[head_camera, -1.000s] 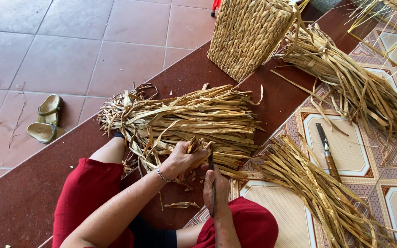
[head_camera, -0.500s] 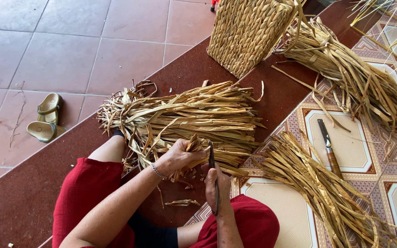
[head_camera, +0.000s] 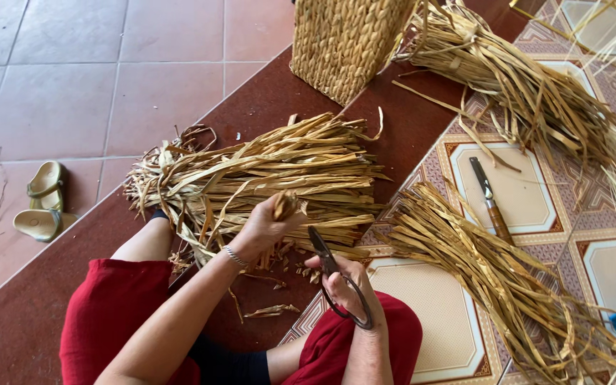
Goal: The person sits on the floor and uses scissors to trim dried plant strips into shorter pieces. The trimmed pieces are placed into a pile on the floor next to a woven basket.
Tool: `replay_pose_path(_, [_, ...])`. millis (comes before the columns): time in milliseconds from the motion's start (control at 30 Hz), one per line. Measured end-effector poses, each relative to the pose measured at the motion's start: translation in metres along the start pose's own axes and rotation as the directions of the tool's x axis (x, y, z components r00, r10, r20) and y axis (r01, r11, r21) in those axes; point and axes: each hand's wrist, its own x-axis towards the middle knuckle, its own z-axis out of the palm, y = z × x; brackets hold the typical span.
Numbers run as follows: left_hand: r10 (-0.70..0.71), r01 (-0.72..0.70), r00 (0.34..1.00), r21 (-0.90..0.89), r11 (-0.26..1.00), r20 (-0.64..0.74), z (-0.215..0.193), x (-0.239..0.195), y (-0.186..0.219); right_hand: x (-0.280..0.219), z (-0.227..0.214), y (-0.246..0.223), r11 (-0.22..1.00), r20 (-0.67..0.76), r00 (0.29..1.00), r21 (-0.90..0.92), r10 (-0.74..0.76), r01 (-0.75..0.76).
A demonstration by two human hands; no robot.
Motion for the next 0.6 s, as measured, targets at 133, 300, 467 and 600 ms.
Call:
replay_pose_path(133, [-0.190, 0.163, 0.981, 0.400, 0.902, 0.028, 0.052, 0.025, -0.012, 0.003, -0.016, -0.001, 0.978, -0.305, 0.931, -0.017, -0.201, 0.206])
replay_pose_path(300, [-0.170, -0.013, 0.973, 0.768, 0.640, 0.158, 0.117, 0.053, -0.023, 0.002, -0.044, -0.004, 0.949, -0.779, 0.627, 0.193, -0.005, 0.248])
replay_pose_path(467, [-0.100, -0.144, 0.968, 0.832, 0.536, 0.232, 0.150, 0.063, -0.037, -0.001, -0.059, -0.006, 0.890, -0.858, 0.514, 0.247, 0.016, 0.383])
replay_pose_path(600, [-0.103, -0.202, 0.951, 0.836, 0.510, 0.292, 0.155, 0.067, -0.044, 0.005, -0.056, -0.006, 0.909, -0.848, 0.530, 0.230, 0.012, 0.348])
